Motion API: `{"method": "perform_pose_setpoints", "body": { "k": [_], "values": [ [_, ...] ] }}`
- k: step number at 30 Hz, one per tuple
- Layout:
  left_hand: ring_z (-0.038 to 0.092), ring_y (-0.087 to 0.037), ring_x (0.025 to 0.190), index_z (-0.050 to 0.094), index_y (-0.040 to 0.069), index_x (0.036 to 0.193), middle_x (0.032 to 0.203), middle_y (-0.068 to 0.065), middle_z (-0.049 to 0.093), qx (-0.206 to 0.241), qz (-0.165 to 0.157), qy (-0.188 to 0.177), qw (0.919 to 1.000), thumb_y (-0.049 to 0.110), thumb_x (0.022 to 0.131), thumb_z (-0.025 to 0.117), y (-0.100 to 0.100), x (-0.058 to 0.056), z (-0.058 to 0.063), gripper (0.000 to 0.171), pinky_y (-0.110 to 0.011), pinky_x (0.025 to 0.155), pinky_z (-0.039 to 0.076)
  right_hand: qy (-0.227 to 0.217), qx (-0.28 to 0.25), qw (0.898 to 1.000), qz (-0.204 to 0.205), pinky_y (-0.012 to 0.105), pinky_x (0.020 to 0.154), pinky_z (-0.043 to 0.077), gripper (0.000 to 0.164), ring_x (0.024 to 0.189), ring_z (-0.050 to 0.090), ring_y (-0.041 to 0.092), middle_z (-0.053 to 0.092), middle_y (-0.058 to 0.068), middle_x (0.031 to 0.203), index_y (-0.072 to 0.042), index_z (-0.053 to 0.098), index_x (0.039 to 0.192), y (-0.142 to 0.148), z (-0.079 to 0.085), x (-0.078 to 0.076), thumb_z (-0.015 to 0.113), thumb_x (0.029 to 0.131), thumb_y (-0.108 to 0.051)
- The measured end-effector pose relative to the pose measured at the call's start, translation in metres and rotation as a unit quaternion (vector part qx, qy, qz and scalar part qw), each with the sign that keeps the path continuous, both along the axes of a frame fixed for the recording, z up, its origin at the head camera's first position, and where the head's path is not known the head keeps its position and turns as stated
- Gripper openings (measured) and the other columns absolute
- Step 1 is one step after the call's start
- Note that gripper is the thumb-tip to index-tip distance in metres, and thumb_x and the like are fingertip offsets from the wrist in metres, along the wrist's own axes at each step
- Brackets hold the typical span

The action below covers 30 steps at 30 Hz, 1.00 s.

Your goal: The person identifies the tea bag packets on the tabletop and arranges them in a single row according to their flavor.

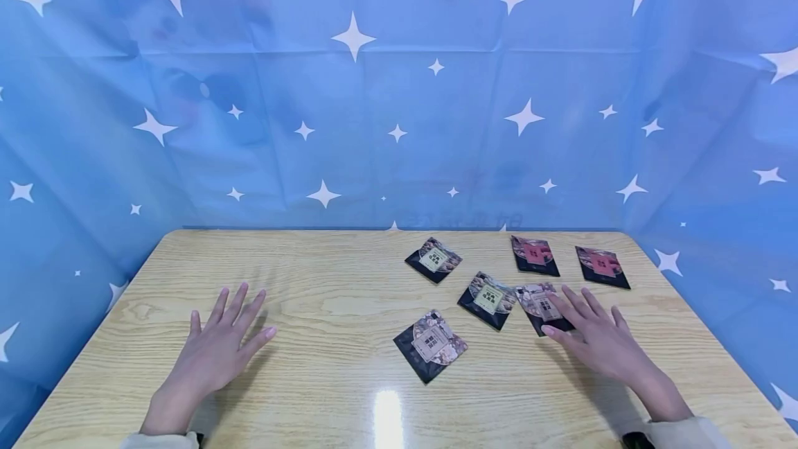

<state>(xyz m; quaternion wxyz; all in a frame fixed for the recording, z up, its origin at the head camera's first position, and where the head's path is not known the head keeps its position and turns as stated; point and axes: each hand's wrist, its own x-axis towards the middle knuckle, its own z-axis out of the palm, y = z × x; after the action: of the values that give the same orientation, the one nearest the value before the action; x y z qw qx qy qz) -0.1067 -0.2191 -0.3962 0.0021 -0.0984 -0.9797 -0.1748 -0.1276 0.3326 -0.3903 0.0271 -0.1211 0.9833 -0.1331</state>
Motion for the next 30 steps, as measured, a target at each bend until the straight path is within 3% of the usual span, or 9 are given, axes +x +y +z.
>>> {"method": "perform_pose_setpoints", "body": {
  "k": [4,9,14,19,22,30],
  "values": [
    [0.001,-0.042,0.135,0.026,0.009,0.145,0.149,-0.021,0.011,0.005,-0.003,-0.007,1.0,0.054,0.092,0.04,-0.001,0.0,0.001,0.071,-0.071,0.094,0.001,0.001,-0.005,1.0,0.007,0.072,0.093,0.002,0.069,0.134,0.006,0.043,0.021,0.022,0.146,-0.013,0.023,0.146,0.0,0.001,-0.002,0.047,0.092,-0.047],
    [0.001,-0.042,0.134,0.023,0.008,0.146,0.149,-0.022,0.01,0.023,-0.019,-0.009,0.9995,0.051,0.093,0.043,-0.001,-0.002,0.002,0.071,-0.068,0.097,0.002,0.004,-0.049,0.998,0.04,0.073,0.09,0.008,0.067,0.128,0.019,0.048,0.026,0.026,0.143,-0.014,0.022,0.147,0.001,0.003,-0.005,0.052,0.093,-0.039],
    [0.003,-0.043,0.134,0.021,0.009,0.146,0.149,-0.023,0.01,0.04,-0.037,-0.005,0.9985,0.049,0.093,0.045,0.004,-0.005,0.005,0.071,-0.066,0.099,0.004,-0.038,-0.101,0.991,0.083,0.066,0.09,0.026,0.067,0.122,0.03,0.051,0.026,0.032,0.14,-0.001,0.026,0.143,0.004,0.004,-0.013,0.055,0.092,-0.033],
    [0.004,-0.043,0.134,0.021,0.009,0.146,0.149,-0.02,0.011,0.059,-0.068,-0.006,0.9959,0.046,0.093,0.046,0.015,-0.009,0.009,0.07,-0.066,0.099,0.005,-0.072,-0.106,0.986,0.107,0.055,0.084,0.042,0.067,0.113,0.045,0.045,0.032,0.035,0.135,0.007,0.029,0.139,0.009,0.002,-0.022,0.056,0.091,-0.032],
    [0.005,-0.039,0.135,0.022,0.01,0.146,0.15,-0.015,0.013,0.094,-0.103,-0.02,0.9901,0.045,0.092,0.048,0.022,-0.014,0.008,0.069,-0.063,0.101,0.005,-0.076,-0.1,0.985,0.117,0.052,0.082,0.044,0.065,0.109,0.05,0.042,0.038,0.033,0.132,0.007,0.032,0.138,0.012,0.0,-0.025,0.056,0.091,-0.031],
    [0.016,-0.027,0.136,0.025,0.016,0.146,0.149,-0.006,0.021,0.178,-0.186,-0.077,0.9632,0.041,0.091,0.052,0.054,-0.028,0.006,0.066,-0.052,0.106,0.015,-0.098,-0.112,0.982,0.113,0.055,0.084,0.041,0.065,0.116,0.042,0.046,0.047,0.029,0.127,0.006,0.032,0.139,0.012,0.003,-0.026,0.057,0.091,-0.031]
  ]
}}
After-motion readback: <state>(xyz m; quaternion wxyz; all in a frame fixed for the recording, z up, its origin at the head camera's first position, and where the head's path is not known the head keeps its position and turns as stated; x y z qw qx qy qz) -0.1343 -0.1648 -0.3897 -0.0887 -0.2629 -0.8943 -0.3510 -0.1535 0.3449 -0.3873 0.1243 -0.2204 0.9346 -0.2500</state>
